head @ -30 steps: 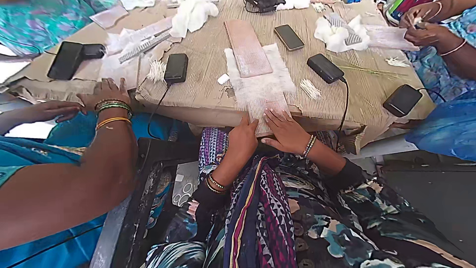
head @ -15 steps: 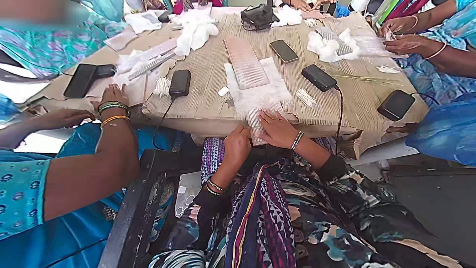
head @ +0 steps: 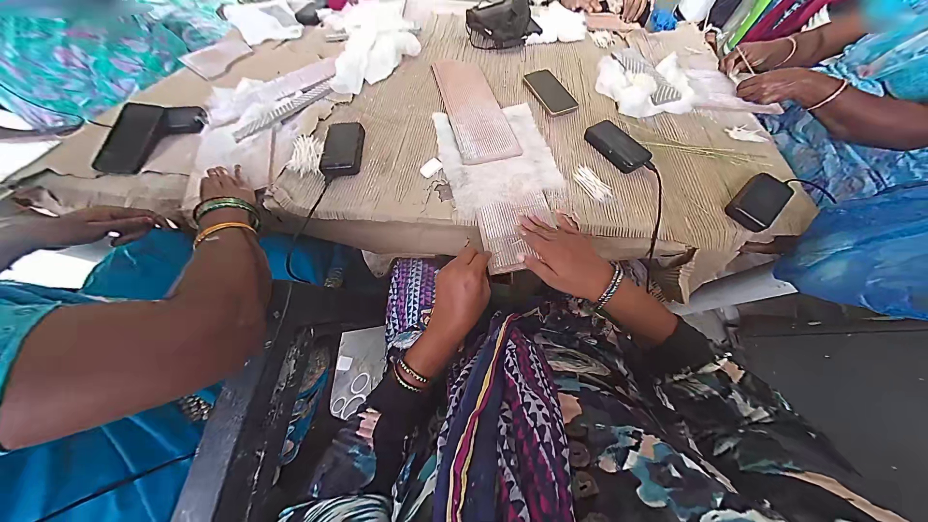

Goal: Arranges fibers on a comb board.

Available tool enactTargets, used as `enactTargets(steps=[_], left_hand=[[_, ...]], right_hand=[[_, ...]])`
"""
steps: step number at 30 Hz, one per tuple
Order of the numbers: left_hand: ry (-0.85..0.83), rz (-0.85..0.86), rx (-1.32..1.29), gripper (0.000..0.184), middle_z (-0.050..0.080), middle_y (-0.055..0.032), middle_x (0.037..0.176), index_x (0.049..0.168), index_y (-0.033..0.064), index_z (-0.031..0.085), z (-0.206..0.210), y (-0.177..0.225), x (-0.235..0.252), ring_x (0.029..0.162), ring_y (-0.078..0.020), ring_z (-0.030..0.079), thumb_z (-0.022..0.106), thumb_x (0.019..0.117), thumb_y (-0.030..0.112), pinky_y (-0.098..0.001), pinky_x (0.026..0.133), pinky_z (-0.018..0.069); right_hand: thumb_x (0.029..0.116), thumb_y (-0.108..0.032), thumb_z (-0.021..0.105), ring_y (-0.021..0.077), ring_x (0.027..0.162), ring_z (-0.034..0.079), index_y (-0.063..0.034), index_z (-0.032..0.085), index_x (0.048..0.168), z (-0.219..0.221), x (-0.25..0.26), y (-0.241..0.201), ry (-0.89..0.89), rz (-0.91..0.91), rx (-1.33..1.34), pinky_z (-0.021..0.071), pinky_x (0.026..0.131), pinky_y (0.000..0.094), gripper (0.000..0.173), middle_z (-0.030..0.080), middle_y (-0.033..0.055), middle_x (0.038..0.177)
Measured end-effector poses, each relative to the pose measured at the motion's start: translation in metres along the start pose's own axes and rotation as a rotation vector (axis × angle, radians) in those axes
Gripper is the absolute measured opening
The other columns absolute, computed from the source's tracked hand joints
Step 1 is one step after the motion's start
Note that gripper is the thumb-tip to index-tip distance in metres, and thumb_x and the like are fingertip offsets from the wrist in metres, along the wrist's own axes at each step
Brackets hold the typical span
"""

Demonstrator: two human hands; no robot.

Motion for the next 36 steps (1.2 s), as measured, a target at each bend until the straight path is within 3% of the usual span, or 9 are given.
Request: enactTargets(steps=[4, 8, 11, 13, 15, 19, 25, 30, 36], left_hand=[[-0.042, -0.036, 0.035, 0.018, 0.07, -0.0183, 0.085, 0.095, -0.0019, 0.076, 0.0, -0.006, 0.007, 0.073, -0.0344, 0.072, 0.059, 0.0934, -0.003, -0.0498, 0.062, 0.059], [-0.066, 0.009, 0.008, 0.018, 0.07, -0.0183, 0.084, 0.097, -0.002, 0.077, -0.002, -0.007, -0.002, 0.072, -0.0343, 0.072, 0.059, 0.0927, -0.002, -0.0482, 0.063, 0.0593], [-0.026, 0.025, 0.004, 0.02, 0.069, -0.017, 0.081, 0.096, -0.0007, 0.077, 0.0, -0.008, -0.004, 0.07, -0.0325, 0.071, 0.058, 0.092, -0.002, -0.0473, 0.059, 0.0578], [0.001, 0.018, -0.002, 0.019, 0.07, -0.0167, 0.083, 0.095, -0.0004, 0.077, 0.0, -0.008, -0.002, 0.071, -0.0321, 0.072, 0.058, 0.0922, -0.002, -0.0472, 0.06, 0.0582], [0.015, 0.01, 0.002, 0.019, 0.071, -0.016, 0.084, 0.094, -0.0002, 0.076, -0.003, -0.008, -0.001, 0.073, -0.0321, 0.072, 0.057, 0.0925, -0.002, -0.0471, 0.061, 0.0584], [-0.033, 0.035, 0.037, 0.017, 0.072, -0.0158, 0.087, 0.097, 0.0016, 0.077, -0.01, -0.012, 0.004, 0.075, -0.0329, 0.072, 0.06, 0.0956, 0.007, -0.0493, 0.062, 0.0576], [-0.09, 0.046, 0.029, 0.014, 0.07, -0.016, 0.081, 0.092, 0.0013, 0.076, -0.016, -0.012, 0.015, 0.07, -0.0357, 0.07, 0.063, 0.0925, 0.001, -0.0531, 0.06, 0.0526], [-0.093, -0.104, 0.022, 0.016, 0.073, -0.0206, 0.091, 0.098, -0.0025, 0.075, -0.038, -0.037, 0.015, 0.082, -0.0415, 0.073, 0.06, 0.0985, 0.004, -0.0619, 0.069, 0.0558], [-0.147, -0.254, -0.056, 0.017, 0.074, -0.0207, 0.097, 0.104, -0.0013, 0.075, -0.048, -0.043, 0.011, 0.09, -0.0404, 0.072, 0.059, 0.1009, 0.006, -0.0635, 0.078, 0.054]], right_hand=[[0.1063, -0.059, 0.031, 0.0308, 0.159, 0.014, 0.0042, 0.03, 0.158, 0.024, 0.007, -0.011, -0.252, 0.083, -0.034, 0.0073, 0.127, 0.0567, 0.082, 0.019, 0.0201, 0.17], [0.1093, -0.054, 0.027, 0.0291, 0.156, 0.028, 0.0007, 0.04, 0.156, -0.008, -0.013, -0.016, -0.383, 0.059, 0.001, 0.0042, 0.127, 0.0582, 0.073, 0.034, 0.0181, 0.165], [0.1064, -0.035, 0.048, 0.0337, 0.126, 0.064, -0.0015, 0.061, 0.14, 0.001, -0.013, -0.005, -0.018, 0.015, 0.007, 0.0293, 0.118, 0.0624, 0.049, 0.067, 0.0183, 0.133], [0.0983, -0.02, 0.061, 0.036, 0.1, 0.068, -0.0025, 0.074, 0.117, 0.012, -0.001, 0.002, 0.16, 0.01, -0.053, 0.0475, 0.093, 0.0573, 0.028, 0.072, 0.0179, 0.107], [0.0916, -0.01, 0.068, 0.0354, 0.087, 0.067, -0.0029, 0.076, 0.089, 0.018, 0.009, 0.005, 0.25, 0.003, -0.073, 0.049, 0.077, 0.0533, 0.011, 0.069, 0.0159, 0.089], [0.0908, -0.007, 0.067, 0.0335, 0.083, 0.066, -0.0034, 0.073, 0.081, 0.02, 0.014, -0.001, 0.316, -0.058, -0.106, 0.0486, 0.071, 0.0501, 0.012, 0.067, 0.0141, 0.085], [0.0917, -0.007, 0.067, 0.0338, 0.085, 0.067, -0.0033, 0.072, 0.085, 0.012, 0.014, 0.006, 0.259, -0.074, -0.194, 0.0492, 0.072, 0.0495, 0.009, 0.067, 0.0142, 0.086], [0.0953, -0.006, 0.063, 0.0438, 0.101, 0.068, 0.0008, 0.076, 0.1, -0.03, 0.02, 0.077, 0.152, 0.364, -0.011, 0.0448, 0.088, 0.0673, 0.016, 0.072, 0.0237, 0.102], [0.0981, -0.013, 0.062, 0.043, 0.109, 0.066, 0.0015, 0.074, 0.102, -0.056, 0.053, 0.13, 0.106, 0.629, -0.145, 0.0404, 0.099, 0.0654, 0.019, 0.072, 0.0248, 0.108]])
Point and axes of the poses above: each hand's wrist, its own x-axis towards the middle knuckle, its own z-axis out of the palm, y = z × x, the point moved 1 cm from there along x, towards the middle knuckle
